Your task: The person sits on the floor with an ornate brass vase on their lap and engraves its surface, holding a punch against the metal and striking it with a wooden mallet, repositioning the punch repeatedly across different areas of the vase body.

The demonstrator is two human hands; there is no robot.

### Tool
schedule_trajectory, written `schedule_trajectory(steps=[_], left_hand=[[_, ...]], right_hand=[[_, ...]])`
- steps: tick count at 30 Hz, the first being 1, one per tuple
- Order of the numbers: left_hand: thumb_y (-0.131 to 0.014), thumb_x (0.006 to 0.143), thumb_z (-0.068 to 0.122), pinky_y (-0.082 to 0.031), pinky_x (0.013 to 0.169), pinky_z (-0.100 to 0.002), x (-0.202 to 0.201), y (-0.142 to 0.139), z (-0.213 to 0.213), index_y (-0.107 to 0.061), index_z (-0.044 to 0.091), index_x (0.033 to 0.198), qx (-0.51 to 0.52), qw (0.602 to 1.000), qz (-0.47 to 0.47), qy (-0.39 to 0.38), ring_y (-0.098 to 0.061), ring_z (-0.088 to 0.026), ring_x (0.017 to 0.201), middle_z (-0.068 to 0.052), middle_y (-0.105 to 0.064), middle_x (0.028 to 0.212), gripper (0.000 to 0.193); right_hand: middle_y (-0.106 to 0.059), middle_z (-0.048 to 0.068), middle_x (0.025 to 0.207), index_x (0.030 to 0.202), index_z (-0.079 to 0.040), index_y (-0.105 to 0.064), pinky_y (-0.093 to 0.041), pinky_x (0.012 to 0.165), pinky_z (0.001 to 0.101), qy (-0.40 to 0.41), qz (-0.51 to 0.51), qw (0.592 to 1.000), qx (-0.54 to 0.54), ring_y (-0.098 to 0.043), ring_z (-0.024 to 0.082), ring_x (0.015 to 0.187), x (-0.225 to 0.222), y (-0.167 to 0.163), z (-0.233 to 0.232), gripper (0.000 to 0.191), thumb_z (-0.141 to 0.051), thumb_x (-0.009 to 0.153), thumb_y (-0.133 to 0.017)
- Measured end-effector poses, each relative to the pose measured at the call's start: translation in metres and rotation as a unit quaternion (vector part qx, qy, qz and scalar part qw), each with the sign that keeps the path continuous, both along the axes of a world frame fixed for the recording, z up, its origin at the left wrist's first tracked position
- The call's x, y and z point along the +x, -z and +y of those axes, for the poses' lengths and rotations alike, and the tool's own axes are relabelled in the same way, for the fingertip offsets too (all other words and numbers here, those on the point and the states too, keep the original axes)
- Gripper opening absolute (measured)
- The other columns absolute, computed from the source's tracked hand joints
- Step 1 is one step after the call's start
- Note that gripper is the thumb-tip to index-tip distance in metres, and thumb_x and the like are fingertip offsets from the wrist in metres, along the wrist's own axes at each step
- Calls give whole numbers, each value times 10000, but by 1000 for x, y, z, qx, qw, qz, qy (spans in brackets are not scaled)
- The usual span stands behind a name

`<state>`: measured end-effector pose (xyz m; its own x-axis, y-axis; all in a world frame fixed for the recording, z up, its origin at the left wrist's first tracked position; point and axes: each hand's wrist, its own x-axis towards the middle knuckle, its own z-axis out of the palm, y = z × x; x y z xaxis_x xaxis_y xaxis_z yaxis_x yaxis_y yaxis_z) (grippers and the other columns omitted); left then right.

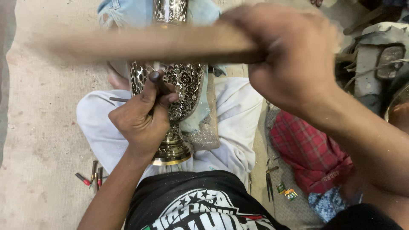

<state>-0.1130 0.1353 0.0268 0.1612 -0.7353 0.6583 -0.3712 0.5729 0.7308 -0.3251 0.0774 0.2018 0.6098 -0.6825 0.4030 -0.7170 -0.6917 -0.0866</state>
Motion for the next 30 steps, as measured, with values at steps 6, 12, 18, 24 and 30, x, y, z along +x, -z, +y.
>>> schedule_trajectory(steps=[6,12,18,24,30], left_hand=[[-681,1000,-186,-624,860,-233,4,7,-2,-531,214,1532,-17,1000,-11,-3,-783,-117,874,-77,-783,987,683],[-653,972,-208,-633,827,-218,6,13,-1,-513,226,1529,-16,1000,-2,0,-793,-114,868,-72,-793,1007,720],[-673,968,-203,-625,840,-227,7,13,0,-522,218,1529,-13,1000,2,5,-789,-108,872,-73,-791,967,717],[-663,959,-213,-635,806,-218,4,11,1,-601,171,1466,8,999,40,12,-776,-105,851,-96,-782,957,639],[-668,937,-198,-626,792,-228,8,9,1,-627,113,1411,7,1000,21,21,-778,-121,838,-102,-781,984,569]], right_hand=[[-719,38,907,1100,-118,-680,-510,781,445,24,22,999,6,-713,238,871,5,4,1,365,-14,755,-737],[-729,66,949,1136,-109,-689,-531,771,452,16,48,999,1,-717,263,849,3,7,2,356,39,814,-718],[-736,124,973,1152,-88,-699,-548,777,452,4,54,998,-39,-726,327,903,0,12,4,423,97,774,-740],[-730,147,1053,1196,-72,-697,-573,815,402,-20,-42,999,12,-729,309,958,6,11,5,462,129,781,-666],[-716,99,933,1128,-105,-694,-540,691,412,30,-60,997,46,-736,281,823,14,6,9,384,86,795,-680]])
